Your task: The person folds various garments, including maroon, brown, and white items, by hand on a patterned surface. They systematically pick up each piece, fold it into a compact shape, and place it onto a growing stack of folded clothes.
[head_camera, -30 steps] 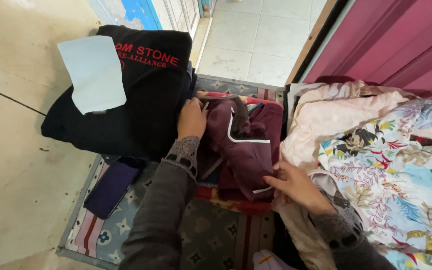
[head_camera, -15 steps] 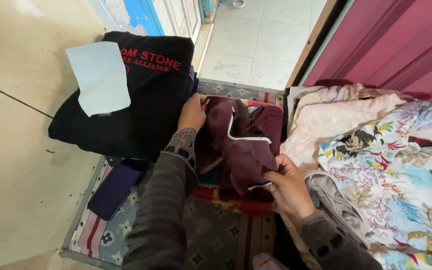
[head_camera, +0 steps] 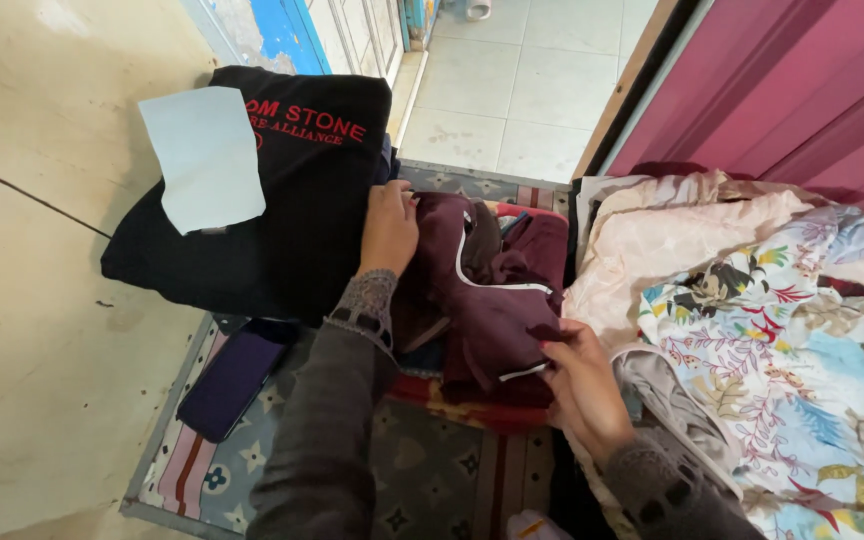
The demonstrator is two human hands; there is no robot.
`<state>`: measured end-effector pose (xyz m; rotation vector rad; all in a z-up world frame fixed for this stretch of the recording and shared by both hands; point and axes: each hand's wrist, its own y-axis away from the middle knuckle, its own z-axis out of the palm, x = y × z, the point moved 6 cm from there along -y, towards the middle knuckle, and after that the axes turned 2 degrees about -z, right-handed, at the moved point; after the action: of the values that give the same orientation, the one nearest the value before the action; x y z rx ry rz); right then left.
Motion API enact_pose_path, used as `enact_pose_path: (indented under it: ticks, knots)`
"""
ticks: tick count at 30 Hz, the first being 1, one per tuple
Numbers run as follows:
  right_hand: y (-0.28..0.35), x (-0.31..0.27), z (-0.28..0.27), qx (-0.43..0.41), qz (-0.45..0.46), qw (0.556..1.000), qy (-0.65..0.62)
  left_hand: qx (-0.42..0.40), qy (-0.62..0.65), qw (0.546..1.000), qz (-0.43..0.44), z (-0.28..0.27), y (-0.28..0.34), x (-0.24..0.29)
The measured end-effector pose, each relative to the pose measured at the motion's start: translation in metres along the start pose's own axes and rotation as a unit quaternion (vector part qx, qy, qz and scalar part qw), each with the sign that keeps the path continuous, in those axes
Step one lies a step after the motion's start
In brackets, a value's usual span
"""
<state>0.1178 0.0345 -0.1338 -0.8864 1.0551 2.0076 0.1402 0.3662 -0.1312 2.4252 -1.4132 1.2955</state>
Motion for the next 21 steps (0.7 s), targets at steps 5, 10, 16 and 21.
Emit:
enact_pose_path:
  ticks: [5, 10, 16, 21]
  knots:
    - [-0.006, -0.012, 0.01, 0.039, -0.023, 0.999, -0.004, -0.01, -0.058, 0.994, 0.087, -0.014, 0.02, 0.065]
    - [-0.04, 0.0, 0.008, -0.041, -0.201, 0.928, 0.312, -0.124, -0.178, 0.971, 0.105, 0.013, 0.04, 0.059]
    - [-0.032, -0.014, 0.019, -0.044, -0.26, 0.868, 0.42, -0.056, -0.247, 0.957, 0.14, 0.018, 0.033, 0.053]
    - [-0.035, -0.023, 0.011, -0.032, -0.244, 0.858, 0.451, -0.052, -0.237, 0.958, 0.15, 0.021, 0.042, 0.058]
